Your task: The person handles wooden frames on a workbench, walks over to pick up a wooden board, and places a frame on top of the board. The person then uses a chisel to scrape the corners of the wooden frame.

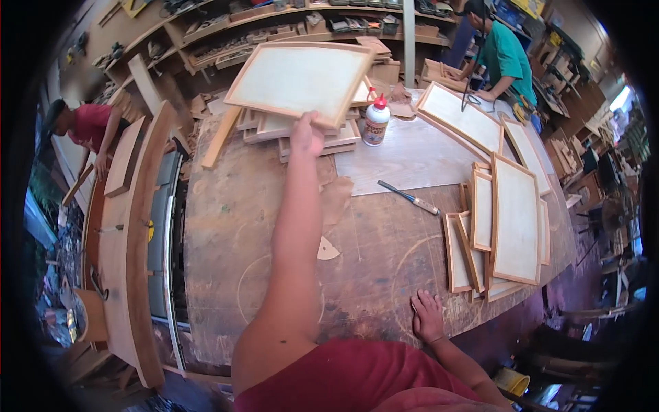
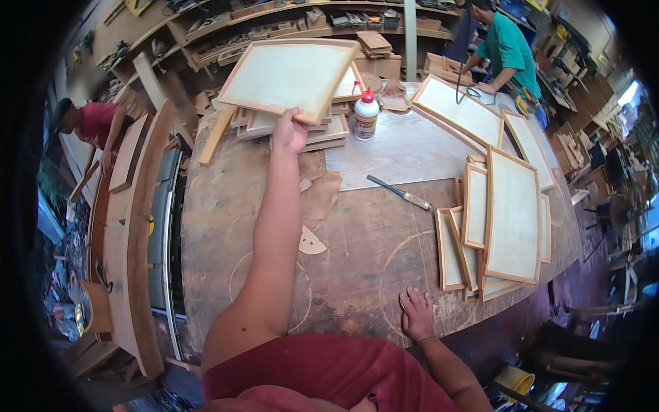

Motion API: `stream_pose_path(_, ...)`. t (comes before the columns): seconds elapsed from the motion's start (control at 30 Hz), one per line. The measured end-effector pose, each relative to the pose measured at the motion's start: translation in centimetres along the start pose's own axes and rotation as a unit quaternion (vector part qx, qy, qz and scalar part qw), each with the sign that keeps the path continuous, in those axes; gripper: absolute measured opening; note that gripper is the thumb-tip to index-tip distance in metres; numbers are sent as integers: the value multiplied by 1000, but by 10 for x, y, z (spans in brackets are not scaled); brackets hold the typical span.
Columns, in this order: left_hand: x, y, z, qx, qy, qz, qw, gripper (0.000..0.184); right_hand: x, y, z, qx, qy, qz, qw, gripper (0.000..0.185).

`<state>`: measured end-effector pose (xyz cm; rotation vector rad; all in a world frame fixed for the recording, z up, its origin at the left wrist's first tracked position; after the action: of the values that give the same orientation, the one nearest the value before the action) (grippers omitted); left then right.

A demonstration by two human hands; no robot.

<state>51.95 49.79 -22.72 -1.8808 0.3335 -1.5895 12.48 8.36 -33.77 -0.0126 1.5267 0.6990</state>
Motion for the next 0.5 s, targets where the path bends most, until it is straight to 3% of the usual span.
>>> stream_pose_path(0.17, -40, -38, -113, 64, 34, 86, 994, 44, 5, -1, -2, -9, 3, 12, 1000, 49)
stream_pose_path(0.23, -63, -38, -161, -35, 32, 155, 987, 50, 5, -2, -3, -11, -8, 11, 1000, 51)
stream_pose_path(0.5, -105, -55, -301, -57, 58, 294, 952, 53, 0, 5, -5, -26, -29, 13, 999, 50)
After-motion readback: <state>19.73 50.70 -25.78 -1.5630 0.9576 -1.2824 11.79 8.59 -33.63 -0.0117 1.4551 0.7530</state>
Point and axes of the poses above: each hand's wrist, its own z-axis towards the middle knuckle, its own x-axis out of the palm, y = z × x, the point moved 10 cm from there along z, towards the middle knuckle, and after that the axes turned 5 degrees about z, right-handed, at the moved point
